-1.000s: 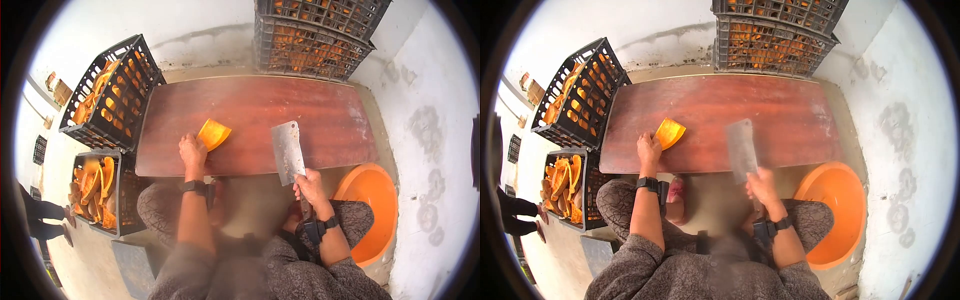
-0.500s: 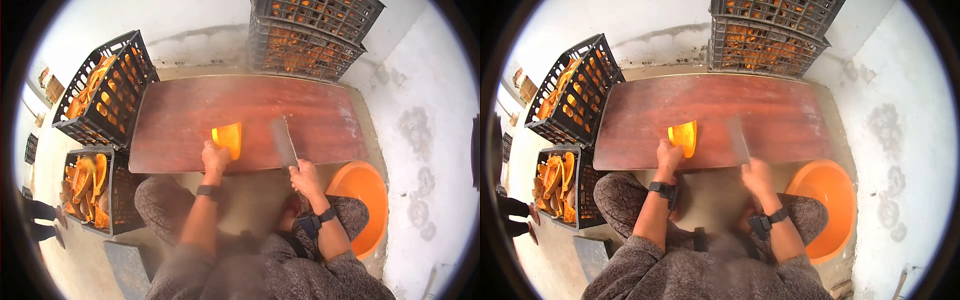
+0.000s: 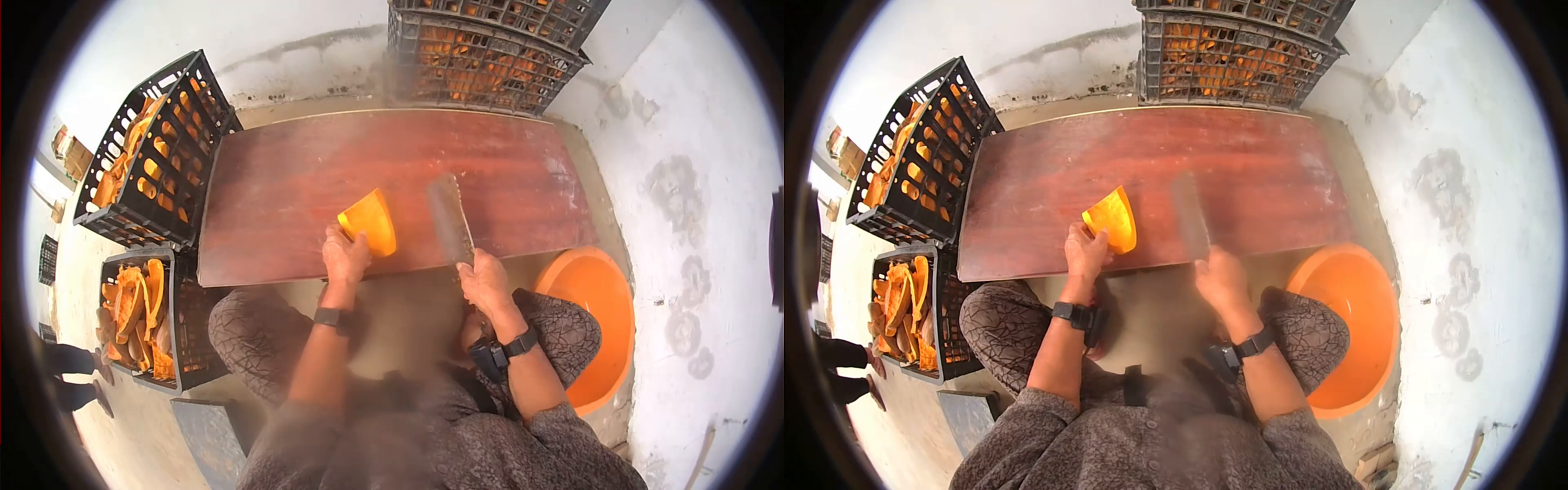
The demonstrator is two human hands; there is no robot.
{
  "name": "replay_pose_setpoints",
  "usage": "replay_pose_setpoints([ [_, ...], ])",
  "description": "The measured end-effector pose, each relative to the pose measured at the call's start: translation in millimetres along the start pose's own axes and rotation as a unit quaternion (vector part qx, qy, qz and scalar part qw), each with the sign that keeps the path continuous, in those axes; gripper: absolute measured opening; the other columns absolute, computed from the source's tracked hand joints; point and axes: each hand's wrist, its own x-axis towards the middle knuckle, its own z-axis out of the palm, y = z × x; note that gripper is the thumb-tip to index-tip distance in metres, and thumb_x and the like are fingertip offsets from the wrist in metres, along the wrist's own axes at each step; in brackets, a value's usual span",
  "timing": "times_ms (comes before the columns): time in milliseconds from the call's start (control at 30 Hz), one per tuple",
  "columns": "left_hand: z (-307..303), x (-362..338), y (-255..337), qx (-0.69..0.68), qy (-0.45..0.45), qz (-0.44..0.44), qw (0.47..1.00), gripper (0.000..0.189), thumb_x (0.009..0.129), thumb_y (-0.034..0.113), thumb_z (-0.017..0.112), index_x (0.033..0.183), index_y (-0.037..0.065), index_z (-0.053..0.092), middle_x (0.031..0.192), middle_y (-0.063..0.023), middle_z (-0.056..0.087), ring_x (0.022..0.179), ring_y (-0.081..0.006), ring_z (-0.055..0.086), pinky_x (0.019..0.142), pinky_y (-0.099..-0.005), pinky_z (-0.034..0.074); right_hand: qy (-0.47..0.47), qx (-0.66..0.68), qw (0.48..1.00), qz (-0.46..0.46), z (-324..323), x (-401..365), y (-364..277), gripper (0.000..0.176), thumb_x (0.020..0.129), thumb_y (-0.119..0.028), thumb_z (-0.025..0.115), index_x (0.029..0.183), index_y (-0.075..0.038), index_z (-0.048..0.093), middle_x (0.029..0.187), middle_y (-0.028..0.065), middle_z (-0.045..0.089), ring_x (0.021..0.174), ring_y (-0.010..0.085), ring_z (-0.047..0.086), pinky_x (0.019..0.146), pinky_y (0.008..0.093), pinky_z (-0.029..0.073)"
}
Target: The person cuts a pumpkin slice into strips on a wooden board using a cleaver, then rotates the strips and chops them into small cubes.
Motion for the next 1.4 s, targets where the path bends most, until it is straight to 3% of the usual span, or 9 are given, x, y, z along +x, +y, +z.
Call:
replay_pose_setpoints([
  [167, 5, -6, 2, -0.028, 0.037, 0.016, 0.999, 0.052, 0.082, 0.012, 0.059, 0.129, -0.001, 0.039, 0.079, -0.0193, 0.065, 0.05, -0.0225, 0.064, 0.046, -0.0345, 0.053, 0.01, 0.001, 1.0, 0.002, 5, 2, 8, 0.025, 0.085, -0.02, 0.06, 0.095, 0.003, 0.061, 0.091, 0.0278, 0.064, 0.091, 0.046, 0.06, 0.079, 0.0517, 0.047],
  [233, 4, -5, 1, -0.017, -0.044, -0.014, 0.999, 0.059, 0.081, 0.013, 0.061, 0.133, 0.004, 0.035, 0.085, -0.0228, 0.066, 0.065, -0.0305, 0.068, 0.058, -0.0406, 0.055, 0.01, -0.001, 1.0, 0.001, 3, -2, 1, 0.025, 0.085, -0.019, 0.059, 0.095, 0.003, 0.061, 0.09, 0.0276, 0.064, 0.09, 0.046, 0.06, 0.079, 0.0518, 0.047],
  [333, 14, 5, -18, 0.051, -0.009, 0.063, 0.997, 0.06, 0.08, 0.014, 0.062, 0.133, 0.006, 0.035, 0.092, -0.0257, 0.066, 0.084, -0.0403, 0.067, 0.075, -0.047, 0.052, 0.021, -0.035, 0.999, -0.02, -4, -8, -17, 0.023, 0.086, -0.019, 0.059, 0.094, 0.003, 0.061, 0.087, 0.0274, 0.064, 0.088, 0.0458, 0.06, 0.077, 0.0521, 0.047],
  [400, 17, 5, -25, 0.064, 0.003, 0.077, 0.995, 0.06, 0.08, 0.013, 0.063, 0.133, 0.005, 0.037, 0.09, -0.0242, 0.067, 0.074, -0.0361, 0.067, 0.066, -0.0439, 0.054, 0.083, -0.076, 0.983, -0.144, -5, -12, -24, 0.023, 0.086, -0.016, 0.061, 0.08, 0.005, 0.054, 0.066, 0.0258, 0.058, 0.061, 0.0412, 0.06, 0.057, 0.045, 0.046],
  [467, 17, -1, -22, 0.079, 0.016, 0.09, 0.993, 0.06, 0.08, 0.011, 0.064, 0.134, 0.004, 0.038, 0.089, -0.0226, 0.067, 0.063, -0.0318, 0.068, 0.058, -0.0407, 0.056, 0.066, -0.064, 0.986, -0.138, -9, -16, -38, 0.023, 0.086, -0.017, 0.062, 0.081, 0.004, 0.055, 0.068, 0.0262, 0.059, 0.065, 0.0433, 0.06, 0.058, 0.0457, 0.046],
  [533, 16, -8, -16, 0.126, 0.065, 0.153, 0.978, 0.057, 0.078, 0.015, 0.066, 0.129, 0.004, 0.041, 0.091, -0.0258, 0.067, 0.079, -0.0413, 0.067, 0.074, -0.0466, 0.053, 0.051, -0.05, 0.989, -0.132, -13, -17, -50, 0.023, 0.086, -0.018, 0.062, 0.082, 0.004, 0.056, 0.07, 0.0266, 0.059, 0.069, 0.0453, 0.059, 0.06, 0.0465, 0.046],
  [633, 6, -17, 1, 0.115, 0.004, 0.1, 0.988, 0.06, 0.08, 0.017, 0.065, 0.132, 0.004, 0.037, 0.095, -0.0282, 0.065, 0.094, -0.045, 0.062, 0.083, -0.0498, 0.048, 0.038, -0.06, 0.987, -0.147, -18, -19, -62, 0.023, 0.086, -0.019, 0.062, 0.081, 0.003, 0.056, 0.069, 0.0255, 0.059, 0.068, 0.044, 0.06, 0.06, 0.0461, 0.046],
  [1267, 3, -11, 5, 0.141, 0.009, 0.097, 0.985, 0.048, 0.08, 0.018, 0.062, 0.121, 0.002, 0.044, 0.091, -0.0254, 0.066, 0.091, -0.0435, 0.063, 0.081, -0.0507, 0.048, -0.044, -0.17, 0.968, -0.177, -32, -8, -106, 0.02, 0.086, -0.015, 0.06, 0.082, 0.004, 0.056, 0.072, 0.0274, 0.059, 0.074, 0.0468, 0.059, 0.066, 0.0517, 0.046],
  [1400, 0, -11, 13, 0.177, -0.012, 0.063, 0.982, 0.053, 0.078, 0.02, 0.065, 0.124, 0.002, 0.046, 0.106, -0.0264, 0.062, 0.093, -0.0451, 0.061, 0.083, -0.0498, 0.049, -0.06, -0.187, 0.964, -0.179, -31, -3, -109, 0.019, 0.086, -0.014, 0.059, 0.082, 0.004, 0.057, 0.075, 0.0276, 0.061, 0.076, 0.0461, 0.06, 0.067, 0.0516, 0.047],
])
